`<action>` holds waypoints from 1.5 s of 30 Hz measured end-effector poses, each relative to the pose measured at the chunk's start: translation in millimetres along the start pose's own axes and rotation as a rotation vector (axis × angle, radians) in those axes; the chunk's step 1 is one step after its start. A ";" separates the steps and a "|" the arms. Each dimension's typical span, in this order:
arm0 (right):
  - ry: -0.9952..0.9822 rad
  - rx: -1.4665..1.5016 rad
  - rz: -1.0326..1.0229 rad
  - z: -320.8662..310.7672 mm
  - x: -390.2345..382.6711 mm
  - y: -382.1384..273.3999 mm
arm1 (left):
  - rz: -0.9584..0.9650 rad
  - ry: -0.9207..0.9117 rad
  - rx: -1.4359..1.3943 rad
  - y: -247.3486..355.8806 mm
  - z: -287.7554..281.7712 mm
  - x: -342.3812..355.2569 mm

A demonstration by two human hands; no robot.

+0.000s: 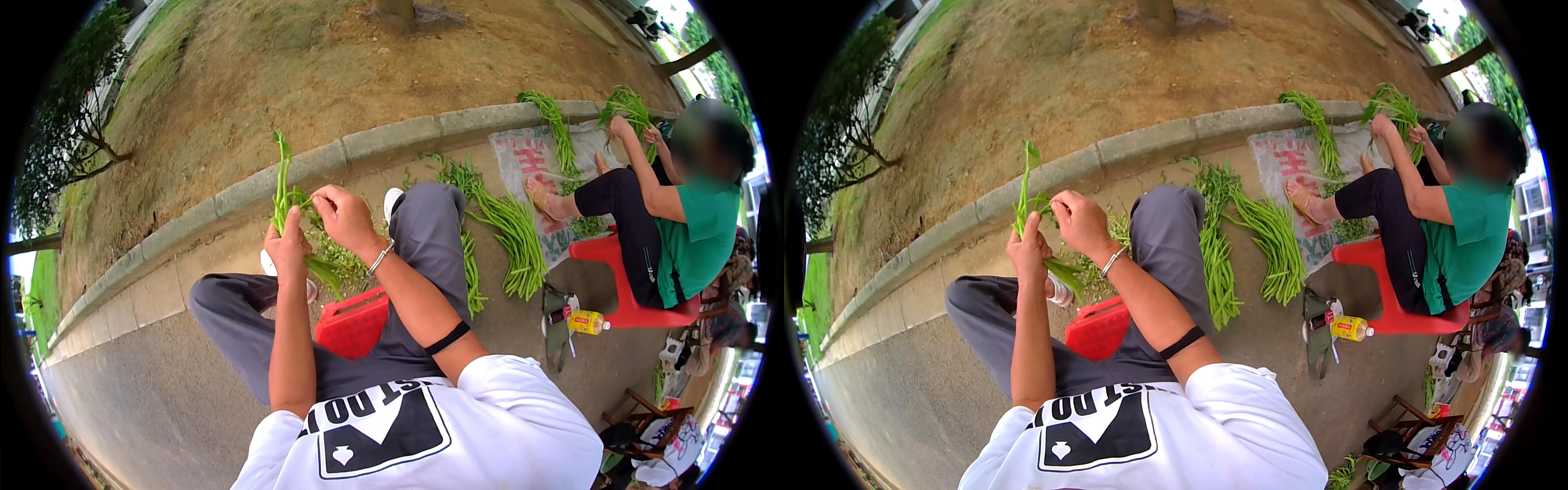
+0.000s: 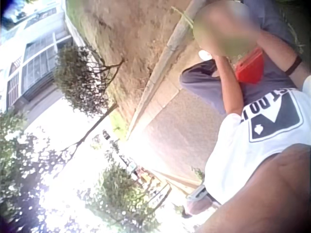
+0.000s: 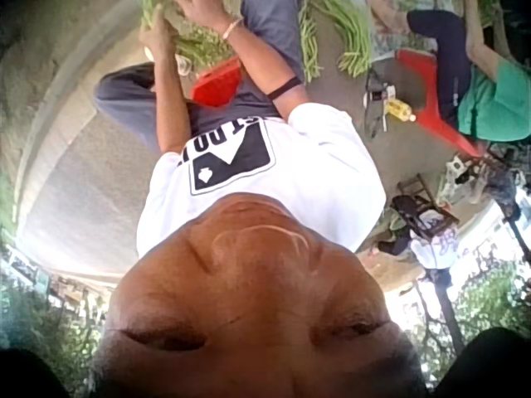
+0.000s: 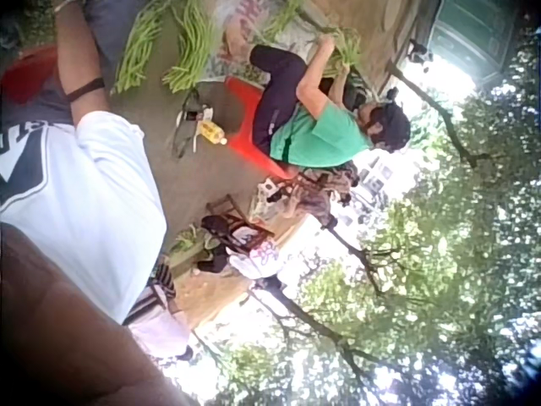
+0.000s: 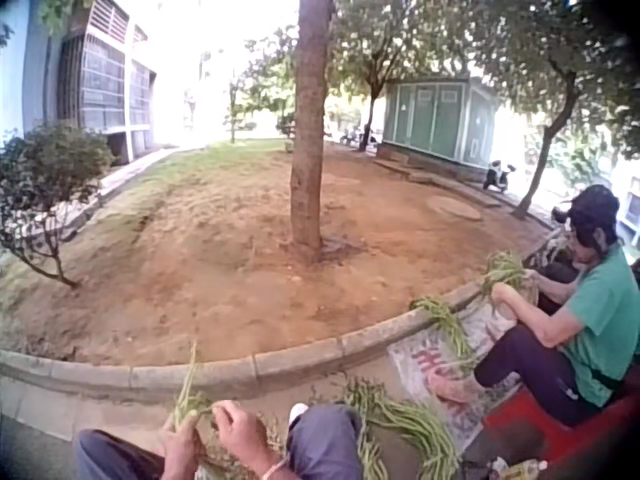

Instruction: The person cleans and prepares green leafy vegetables by hand while seated outdoors. They pick through the stalks, remove unwanted parts, and pile the cleaned stems on the ground.

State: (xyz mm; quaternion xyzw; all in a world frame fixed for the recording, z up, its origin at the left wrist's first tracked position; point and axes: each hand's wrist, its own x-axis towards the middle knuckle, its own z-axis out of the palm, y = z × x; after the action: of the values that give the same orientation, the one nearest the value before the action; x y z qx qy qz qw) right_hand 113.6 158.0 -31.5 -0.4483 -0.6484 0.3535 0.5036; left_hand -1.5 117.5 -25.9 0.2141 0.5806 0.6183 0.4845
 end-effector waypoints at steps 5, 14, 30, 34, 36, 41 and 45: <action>0.028 0.493 0.334 8.6 0.4 6.3 | 0.024 0.000 0.002 -0.1 11.4 -5.3; 0.005 0.785 0.563 6.9 4.0 1.2 | 0.084 -0.012 0.040 -1.5 12.3 -6.4; 0.181 0.731 0.480 -15.2 24.4 13.0 | 0.014 0.109 -0.040 -2.8 -2.0 -8.1; 0.030 0.565 0.526 -12.3 16.0 10.0 | -0.018 0.092 -0.109 -2.1 1.0 -9.4; -0.038 0.539 0.509 -10.5 12.9 6.3 | -0.029 0.084 -0.134 -1.9 1.1 -9.6; -0.085 0.498 0.435 -31.8 7.0 -18.2 | -0.020 0.092 -0.171 -1.8 -7.7 -12.4; 0.204 0.364 0.370 -94.1 -21.0 -34.4 | 0.002 0.099 -0.175 -4.2 -10.0 -15.7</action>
State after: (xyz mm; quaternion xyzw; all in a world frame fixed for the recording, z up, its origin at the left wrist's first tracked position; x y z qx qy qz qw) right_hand 199.0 126.9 15.7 -0.4944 -0.4273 0.5033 0.5654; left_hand -1.4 98.5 -27.4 0.1409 0.5475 0.6768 0.4715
